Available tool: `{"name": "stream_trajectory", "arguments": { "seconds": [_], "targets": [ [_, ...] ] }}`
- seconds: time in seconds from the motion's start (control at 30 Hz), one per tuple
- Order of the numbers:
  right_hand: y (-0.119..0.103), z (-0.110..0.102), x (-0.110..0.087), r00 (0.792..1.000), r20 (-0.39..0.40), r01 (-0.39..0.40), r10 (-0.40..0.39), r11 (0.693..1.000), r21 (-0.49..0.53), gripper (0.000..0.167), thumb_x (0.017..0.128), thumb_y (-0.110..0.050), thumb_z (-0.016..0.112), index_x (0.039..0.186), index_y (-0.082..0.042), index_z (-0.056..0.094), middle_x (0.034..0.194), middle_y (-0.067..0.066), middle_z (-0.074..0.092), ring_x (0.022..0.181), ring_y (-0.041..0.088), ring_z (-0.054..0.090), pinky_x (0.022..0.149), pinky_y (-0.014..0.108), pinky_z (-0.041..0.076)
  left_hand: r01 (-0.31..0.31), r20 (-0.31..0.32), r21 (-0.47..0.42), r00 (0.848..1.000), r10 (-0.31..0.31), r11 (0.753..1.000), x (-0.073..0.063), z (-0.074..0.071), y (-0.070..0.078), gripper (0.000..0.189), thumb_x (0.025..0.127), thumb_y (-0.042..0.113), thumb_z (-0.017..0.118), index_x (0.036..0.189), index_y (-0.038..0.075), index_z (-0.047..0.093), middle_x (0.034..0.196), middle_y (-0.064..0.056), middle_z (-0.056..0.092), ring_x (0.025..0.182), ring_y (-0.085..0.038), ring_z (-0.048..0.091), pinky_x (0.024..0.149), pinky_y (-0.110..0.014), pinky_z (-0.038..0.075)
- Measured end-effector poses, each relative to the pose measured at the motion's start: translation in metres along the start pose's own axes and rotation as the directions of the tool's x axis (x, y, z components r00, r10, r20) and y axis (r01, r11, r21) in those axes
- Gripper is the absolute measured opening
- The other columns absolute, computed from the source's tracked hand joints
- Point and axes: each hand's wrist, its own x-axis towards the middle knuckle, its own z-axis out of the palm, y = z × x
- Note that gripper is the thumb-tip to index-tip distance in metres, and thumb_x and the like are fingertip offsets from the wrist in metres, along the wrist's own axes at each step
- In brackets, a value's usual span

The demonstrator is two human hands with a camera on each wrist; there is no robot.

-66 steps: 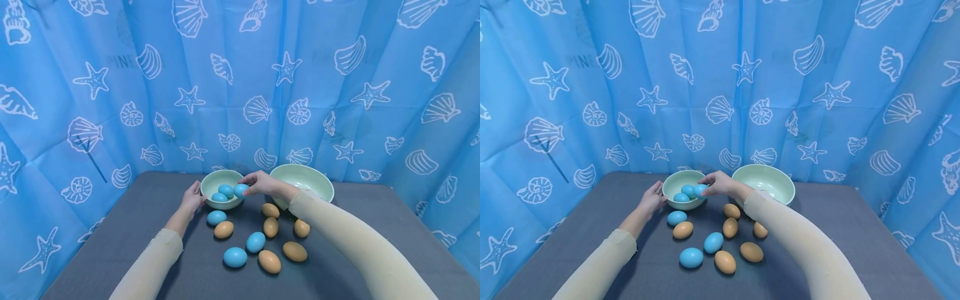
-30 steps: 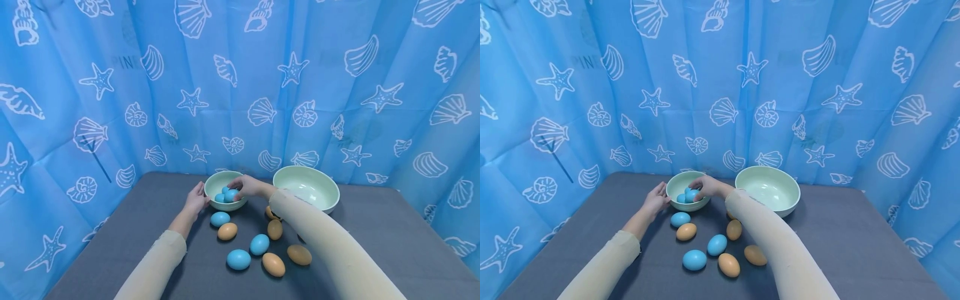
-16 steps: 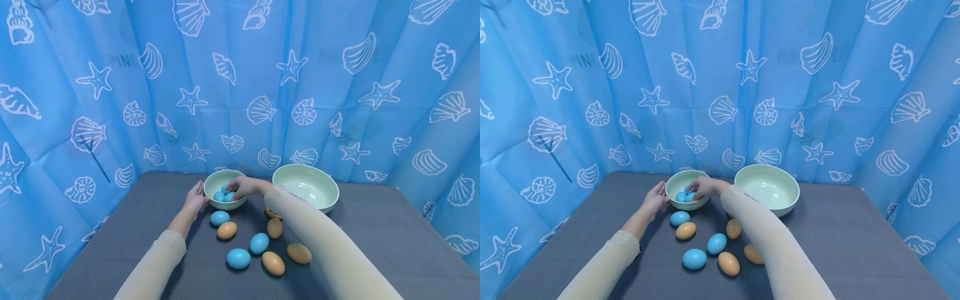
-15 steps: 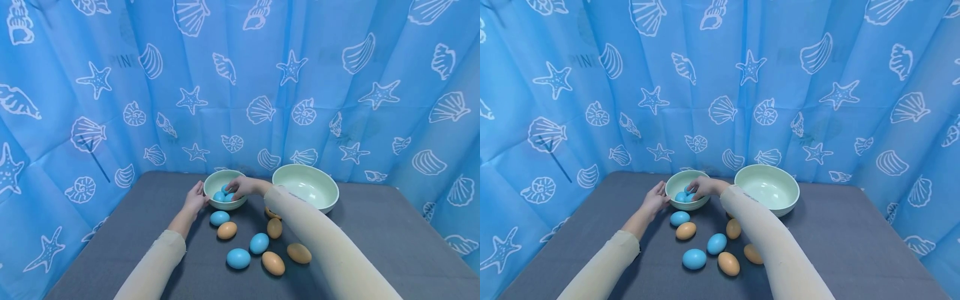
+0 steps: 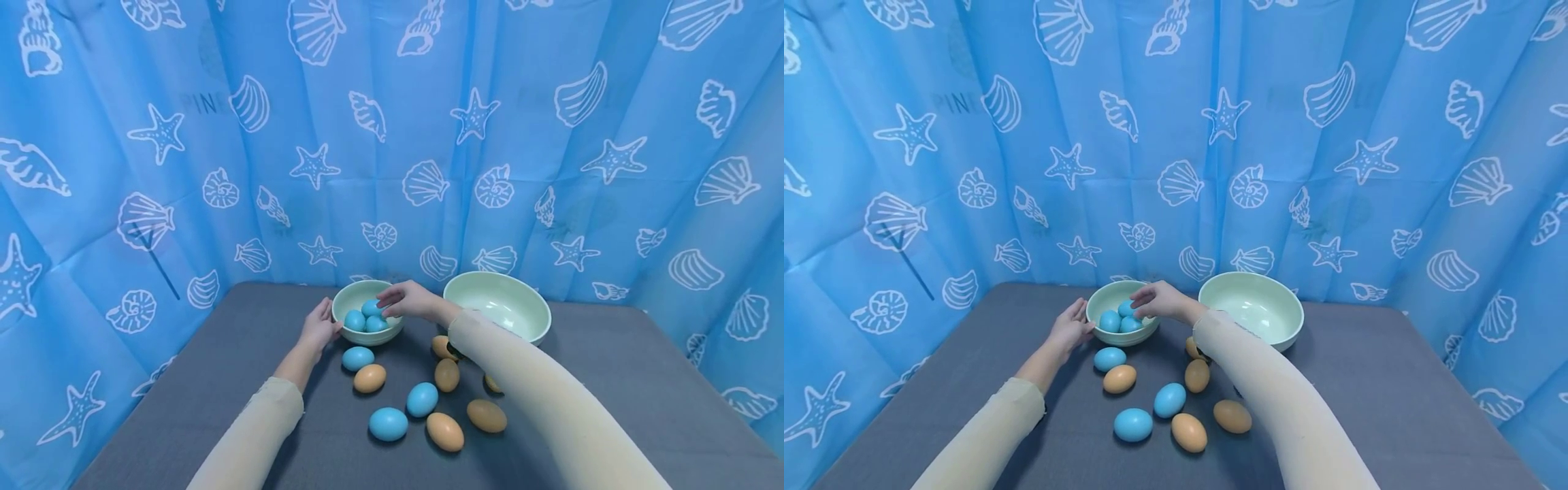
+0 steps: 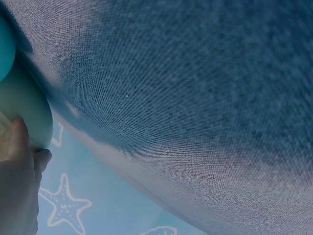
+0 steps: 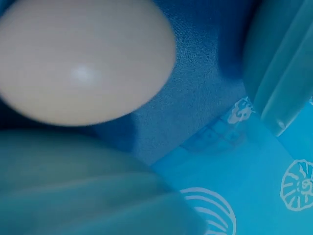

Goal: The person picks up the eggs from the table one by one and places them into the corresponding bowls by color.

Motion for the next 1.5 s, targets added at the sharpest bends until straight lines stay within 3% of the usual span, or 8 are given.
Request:
{"name": "stream_trajectory", "arguments": {
  "seconds": [0.23, 0.43, 0.57, 0.93, 1.1, 1.33, 1.5],
  "targets": [
    [-0.005, -0.007, -0.023, 0.998, -0.021, 0.053, -0.052, 0.998, 0.041, 0.041, 0.094, -0.004, 0.062, 0.133, 0.007, 0.054, 0.125, 0.023, 0.061, 0.116, 0.029, 0.059, 0.096, 0.049, 0.048, -0.006, 0.003, 0.013, 1.0, 0.006, 1.0, 0.0, -0.001, 0.001, 0.067, 0.099, -0.006, 0.045, 0.156, 0.006, 0.012, 0.16, -0.012, 0.016, 0.145, -0.03, 0.019, 0.106, -0.046, 0.039],
    [-0.008, -0.009, -0.04, 0.996, 0.016, 0.083, -0.084, 0.994, 0.072, 0.043, 0.093, -0.004, 0.063, 0.133, 0.008, 0.052, 0.125, 0.023, 0.061, 0.117, 0.031, 0.059, 0.09, 0.039, 0.053, -0.028, -0.005, 0.027, 1.0, 0.028, 0.999, -0.001, -0.002, 0.002, 0.068, 0.099, -0.005, 0.047, 0.156, 0.006, 0.012, 0.16, -0.014, 0.016, 0.145, -0.031, 0.019, 0.104, -0.043, 0.042],
    [-0.007, -0.008, -0.048, 0.995, 0.043, 0.09, -0.094, 0.992, 0.089, 0.044, 0.093, -0.004, 0.063, 0.134, 0.01, 0.05, 0.126, 0.023, 0.061, 0.116, 0.029, 0.059, 0.088, 0.037, 0.054, -0.011, -0.002, 0.014, 1.0, 0.011, 1.0, -0.001, -0.002, 0.004, 0.067, 0.099, -0.006, 0.046, 0.156, 0.006, 0.013, 0.16, -0.013, 0.016, 0.145, -0.029, 0.019, 0.107, -0.045, 0.039],
    [-0.003, -0.006, -0.068, 0.989, 0.12, 0.066, -0.084, 0.987, 0.144, 0.046, 0.092, 0.0, 0.062, 0.134, 0.011, 0.049, 0.129, 0.029, 0.056, 0.112, 0.03, 0.062, 0.097, 0.054, 0.046, -0.003, 0.004, 0.019, 1.0, 0.003, 1.0, -0.001, -0.002, 0.003, 0.068, 0.098, -0.007, 0.045, 0.156, 0.006, 0.011, 0.16, -0.013, 0.015, 0.145, -0.031, 0.019, 0.106, -0.046, 0.039],
    [0.001, -0.006, -0.074, 0.976, 0.197, 0.061, -0.092, 0.985, 0.16, 0.049, 0.092, 0.001, 0.062, 0.136, 0.014, 0.044, 0.131, 0.03, 0.054, 0.117, 0.034, 0.059, 0.098, 0.052, 0.046, -0.002, 0.004, 0.021, 1.0, 0.002, 1.0, 0.0, -0.001, 0.002, 0.068, 0.099, -0.007, 0.045, 0.156, 0.005, 0.011, 0.16, -0.013, 0.015, 0.145, -0.03, 0.019, 0.106, -0.046, 0.04],
    [0.007, -0.006, -0.079, 0.956, 0.277, 0.064, -0.101, 0.988, 0.139, 0.049, 0.092, 0.0, 0.061, 0.137, 0.012, 0.045, 0.135, 0.027, 0.052, 0.123, 0.035, 0.054, 0.096, 0.039, 0.049, 0.003, 0.012, 0.014, 1.0, -0.003, 1.0, -0.001, 0.0, 0.002, 0.068, 0.099, -0.007, 0.045, 0.156, 0.005, 0.01, 0.16, -0.013, 0.014, 0.145, -0.03, 0.018, 0.106, -0.046, 0.039],
    [0.011, -0.006, -0.083, 0.929, 0.359, 0.044, -0.087, 0.991, 0.127, 0.048, 0.092, 0.0, 0.063, 0.137, 0.009, 0.048, 0.138, 0.027, 0.049, 0.127, 0.033, 0.051, 0.098, 0.039, 0.048, 0.007, 0.015, 0.008, 1.0, -0.007, 1.0, -0.002, -0.001, 0.004, 0.069, 0.099, -0.007, 0.045, 0.156, 0.005, 0.009, 0.16, -0.013, 0.013, 0.145, -0.03, 0.016, 0.107, -0.047, 0.038]
  ]
}}
